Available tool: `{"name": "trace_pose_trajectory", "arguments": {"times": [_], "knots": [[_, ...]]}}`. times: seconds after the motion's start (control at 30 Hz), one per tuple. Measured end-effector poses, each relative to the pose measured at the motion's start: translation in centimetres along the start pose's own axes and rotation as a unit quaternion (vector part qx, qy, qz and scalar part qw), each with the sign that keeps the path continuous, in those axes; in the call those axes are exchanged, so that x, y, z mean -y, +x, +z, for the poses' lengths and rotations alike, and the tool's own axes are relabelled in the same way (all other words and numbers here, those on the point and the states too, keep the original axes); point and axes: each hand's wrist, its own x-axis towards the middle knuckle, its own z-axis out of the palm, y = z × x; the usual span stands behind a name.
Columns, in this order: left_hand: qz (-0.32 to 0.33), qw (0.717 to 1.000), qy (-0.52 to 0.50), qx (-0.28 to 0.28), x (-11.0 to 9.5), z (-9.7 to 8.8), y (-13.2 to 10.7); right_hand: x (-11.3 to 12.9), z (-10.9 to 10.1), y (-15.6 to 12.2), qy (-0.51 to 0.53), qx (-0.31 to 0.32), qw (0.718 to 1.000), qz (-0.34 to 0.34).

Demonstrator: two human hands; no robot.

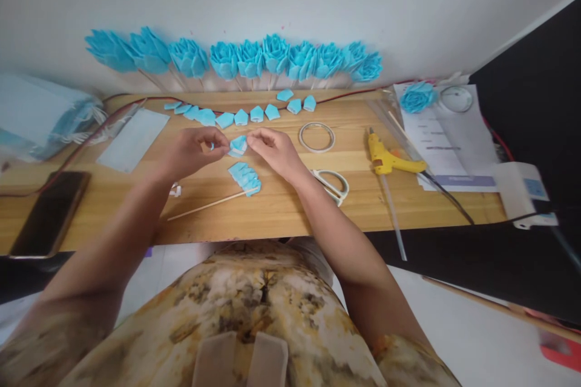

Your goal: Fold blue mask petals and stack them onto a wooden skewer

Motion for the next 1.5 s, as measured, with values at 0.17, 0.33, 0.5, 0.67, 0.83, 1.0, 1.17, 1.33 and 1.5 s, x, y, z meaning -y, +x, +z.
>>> {"name": "trace_pose_trajectory", "arguments": {"times": [0.17, 0.33, 0.5, 0.67, 0.83, 1.0, 1.17, 1.33, 1.5], "knots": [[0.002, 0.999, -0.045, 0.003, 0.2, 0.6, 0.1, 0.2, -0.2, 0.0, -0.018, 0.010, 1.000, 0.006], [-0.039, 0.972, -0.231, -0.034, 0.8, 1.8, -0.3, 0.8, 0.1, -0.2, 0.002, 0.008, 1.000, 0.023], [-0.044, 0.959, -0.279, -0.016, 1.2, 3.0, -0.7, 1.4, 0.5, -0.4, 0.022, 0.004, 0.999, 0.028], [-0.047, 0.962, -0.262, -0.062, 1.4, 3.0, -0.7, 1.2, 0.2, -0.6, 0.005, 0.028, 0.999, 0.037], [-0.045, 0.969, -0.228, -0.085, 1.4, 2.6, -0.7, 0.7, 0.0, -0.6, 0.000, 0.036, 0.998, 0.046], [-0.023, 0.967, -0.233, -0.095, 1.6, 2.9, -0.6, 0.9, 0.3, -0.6, -0.001, 0.047, 0.998, 0.044], [0.035, 0.965, -0.191, -0.178, 1.9, 3.6, -0.7, 0.9, 0.7, -0.5, -0.019, 0.004, 0.999, 0.026], [0.136, 0.956, -0.030, -0.259, 0.2, 3.5, -1.6, 0.7, 0.9, -0.5, -0.062, -0.063, 0.996, -0.011], [0.152, 0.947, -0.013, -0.283, -0.6, 3.5, -2.1, 0.7, 1.0, -0.5, -0.099, -0.104, 0.989, -0.028]]}}
